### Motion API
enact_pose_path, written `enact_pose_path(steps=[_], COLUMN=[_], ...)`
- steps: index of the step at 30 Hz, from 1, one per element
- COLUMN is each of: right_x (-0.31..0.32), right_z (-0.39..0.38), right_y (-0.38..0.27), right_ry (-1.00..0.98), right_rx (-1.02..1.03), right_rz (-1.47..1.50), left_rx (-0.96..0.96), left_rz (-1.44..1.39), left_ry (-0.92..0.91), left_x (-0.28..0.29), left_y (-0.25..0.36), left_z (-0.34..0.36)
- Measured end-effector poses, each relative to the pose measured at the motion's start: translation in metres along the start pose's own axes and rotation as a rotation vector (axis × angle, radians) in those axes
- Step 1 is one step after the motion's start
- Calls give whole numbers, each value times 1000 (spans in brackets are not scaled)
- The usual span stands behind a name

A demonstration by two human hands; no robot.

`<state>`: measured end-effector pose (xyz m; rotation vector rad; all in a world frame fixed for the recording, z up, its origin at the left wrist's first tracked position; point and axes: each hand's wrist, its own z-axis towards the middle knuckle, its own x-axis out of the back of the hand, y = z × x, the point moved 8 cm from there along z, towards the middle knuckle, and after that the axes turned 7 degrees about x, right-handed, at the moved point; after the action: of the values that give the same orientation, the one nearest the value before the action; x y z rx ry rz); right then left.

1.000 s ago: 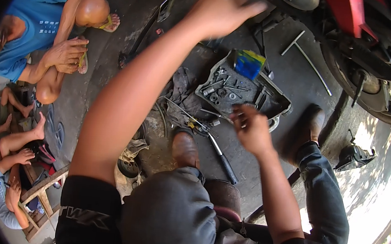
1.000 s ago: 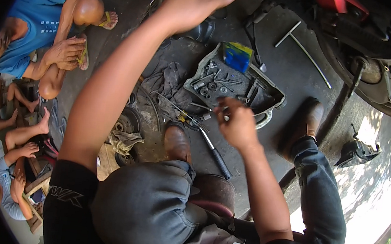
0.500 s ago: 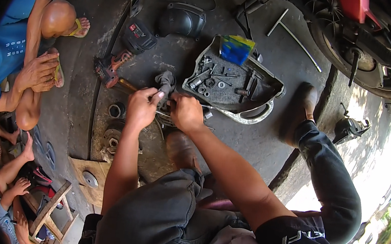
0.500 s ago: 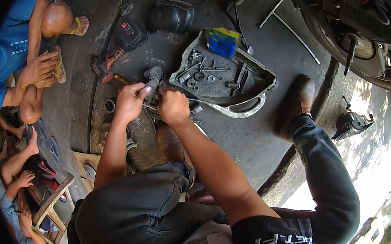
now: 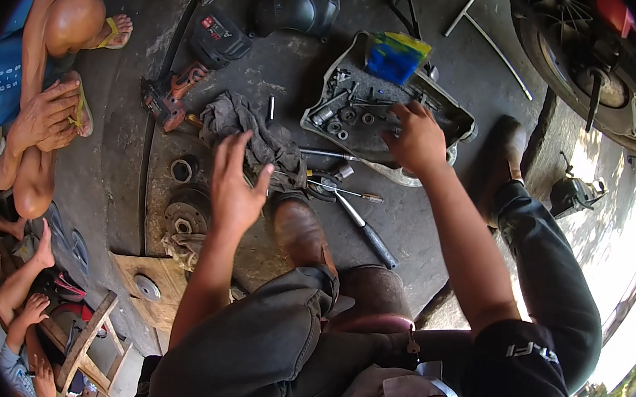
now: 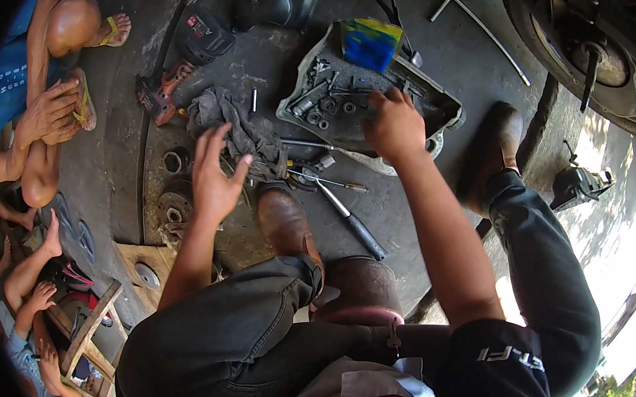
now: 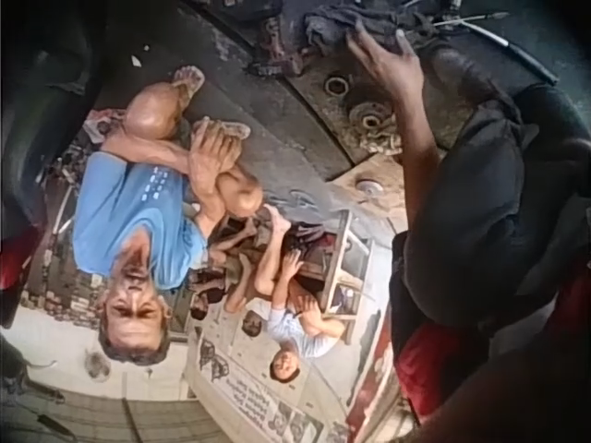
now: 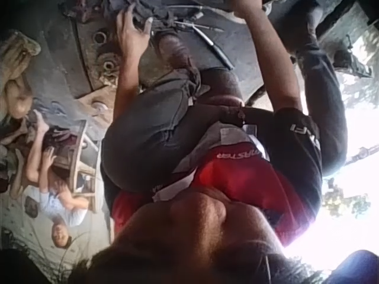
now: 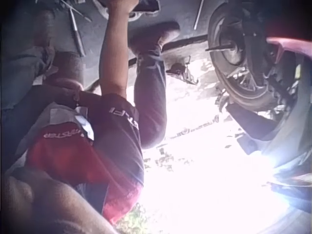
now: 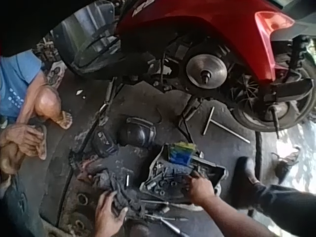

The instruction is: Cleaning and assembling motorcycle CVT transmission components including the pulley and rollers.

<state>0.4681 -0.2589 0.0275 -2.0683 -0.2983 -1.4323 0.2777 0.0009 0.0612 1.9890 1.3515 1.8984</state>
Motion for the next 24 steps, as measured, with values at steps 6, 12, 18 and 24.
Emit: enact_pose_path(steps=[6, 12, 18, 24], right_x=[-28, -26, -46, -21], right_z=[43, 53, 37, 56], right_y=[-50, -14, -65, -16], right_ry=[-257, -80, -283, 35], right_rx=[327, 128, 414, 310], right_rz=[-34, 97, 105, 422], left_rx=[-91, -109, -100, -102], left_rz=[-14, 18, 48, 16], left_ry=[-78, -69, -109, -117], left_x=[-21, -17, -16, -21], left_y=[16, 22, 26, 36], left_z=[-32, -22, -17, -15])
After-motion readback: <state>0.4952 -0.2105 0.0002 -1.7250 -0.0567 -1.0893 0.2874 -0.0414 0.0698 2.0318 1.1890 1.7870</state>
